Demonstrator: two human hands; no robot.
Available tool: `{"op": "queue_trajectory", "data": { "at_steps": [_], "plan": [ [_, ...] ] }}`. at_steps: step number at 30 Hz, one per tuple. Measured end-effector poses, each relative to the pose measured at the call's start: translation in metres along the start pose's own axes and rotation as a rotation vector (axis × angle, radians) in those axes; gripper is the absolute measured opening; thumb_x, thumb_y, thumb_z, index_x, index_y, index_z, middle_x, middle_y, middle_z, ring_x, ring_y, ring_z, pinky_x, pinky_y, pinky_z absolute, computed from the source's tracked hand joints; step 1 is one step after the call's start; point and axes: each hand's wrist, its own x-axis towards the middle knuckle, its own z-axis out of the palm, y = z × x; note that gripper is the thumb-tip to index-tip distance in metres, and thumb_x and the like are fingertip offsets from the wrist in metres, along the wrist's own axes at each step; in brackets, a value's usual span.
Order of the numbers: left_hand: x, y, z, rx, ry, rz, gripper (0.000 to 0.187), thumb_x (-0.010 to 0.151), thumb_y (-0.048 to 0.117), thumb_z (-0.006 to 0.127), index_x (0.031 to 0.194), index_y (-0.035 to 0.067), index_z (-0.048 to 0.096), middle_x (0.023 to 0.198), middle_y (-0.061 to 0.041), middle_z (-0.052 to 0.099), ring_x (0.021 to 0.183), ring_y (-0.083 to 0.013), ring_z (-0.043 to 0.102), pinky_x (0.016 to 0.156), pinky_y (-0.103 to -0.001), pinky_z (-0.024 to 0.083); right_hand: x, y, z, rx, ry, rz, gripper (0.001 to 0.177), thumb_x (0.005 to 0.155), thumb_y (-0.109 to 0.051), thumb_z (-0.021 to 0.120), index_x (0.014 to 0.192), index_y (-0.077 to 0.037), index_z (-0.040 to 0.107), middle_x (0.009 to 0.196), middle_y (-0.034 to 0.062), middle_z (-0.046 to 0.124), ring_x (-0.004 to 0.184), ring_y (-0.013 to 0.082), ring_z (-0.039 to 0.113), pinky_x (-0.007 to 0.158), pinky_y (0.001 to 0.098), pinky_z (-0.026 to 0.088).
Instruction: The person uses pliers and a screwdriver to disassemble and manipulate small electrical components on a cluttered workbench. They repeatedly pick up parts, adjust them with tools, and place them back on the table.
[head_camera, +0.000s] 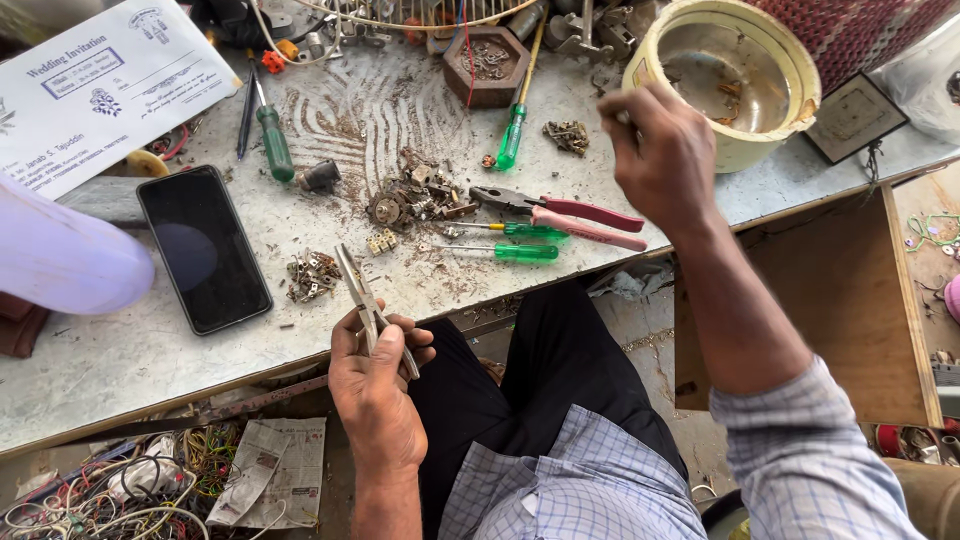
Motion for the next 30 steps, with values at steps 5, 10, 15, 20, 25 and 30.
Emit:
{"op": "queue_trajectory", "data": {
  "at_steps": [5,10,15,20,25,30],
  "plan": [
    [0.005,0.0,0.001,0.06,0.041,-0.018,0.033,0.095,0.013,0.063,0.126,0.005,0.058,0.098,-0.007,0.069,0.086,-0.0167,0.07,0.067,-0.032,0.059,-0.009,-0.024,-0.015,-0.032,-0.08,-0.071,0.006,0.105,-0.016,0.075,0.109,-0.013,0.077,0.102,0.0054,0.075,0.088,0.0196,0.071,0.077,0.0382,0.057],
    [-0.001,0.002,0.003,0.069,0.017,-0.014,0.033,0.095,0.014,0.063,0.127,0.005,0.058,0.099,-0.006,0.069,0.088,-0.0156,0.069,0.068,-0.031,0.059,0.022,-0.009,0.009,-0.189,-0.499,-0.067,0.015,0.093,-0.021,0.076,0.106,-0.021,0.081,0.103,0.0035,0.074,0.087,0.0202,0.067,0.071,0.0375,0.057],
    [-0.002,0.004,0.001,0.069,-0.001,-0.006,0.032,0.096,0.014,0.062,0.126,0.005,0.058,0.099,-0.007,0.069,0.088,-0.0158,0.07,0.068,-0.032,0.06,0.03,0.001,0.033,-0.336,-0.618,-0.154,0.013,0.091,-0.021,0.074,0.099,-0.024,0.083,0.1,0.0028,0.073,0.086,0.0202,0.067,0.073,0.038,0.057],
    [-0.002,0.004,0.0,0.033,-0.019,-0.01,0.031,0.097,0.014,0.061,0.126,0.004,0.058,0.099,-0.007,0.069,0.088,-0.0155,0.07,0.068,-0.032,0.06,0.032,0.023,0.029,-0.241,-0.537,-0.122,0.012,0.106,-0.023,0.069,0.109,-0.017,0.079,0.106,0.007,0.072,0.087,0.0184,0.068,0.065,0.033,0.059],
    [-0.003,0.004,0.002,0.01,-0.029,-0.01,0.031,0.097,0.014,0.061,0.126,0.005,0.058,0.1,-0.006,0.069,0.087,-0.0149,0.069,0.069,-0.031,0.059,0.019,0.018,0.034,-0.138,-0.51,-0.284,0.014,0.09,-0.023,0.074,0.102,-0.019,0.082,0.101,0.005,0.074,0.086,0.0203,0.068,0.068,0.0358,0.059],
    [-0.004,0.004,0.001,0.014,-0.033,0.001,0.031,0.097,0.014,0.062,0.126,0.005,0.058,0.1,-0.007,0.069,0.087,-0.0147,0.07,0.069,-0.031,0.059,0.023,0.025,0.036,-0.212,-0.492,-0.206,0.012,0.106,-0.025,0.072,0.108,-0.015,0.079,0.103,0.006,0.073,0.087,0.0199,0.069,0.07,0.036,0.059]
  ]
}}
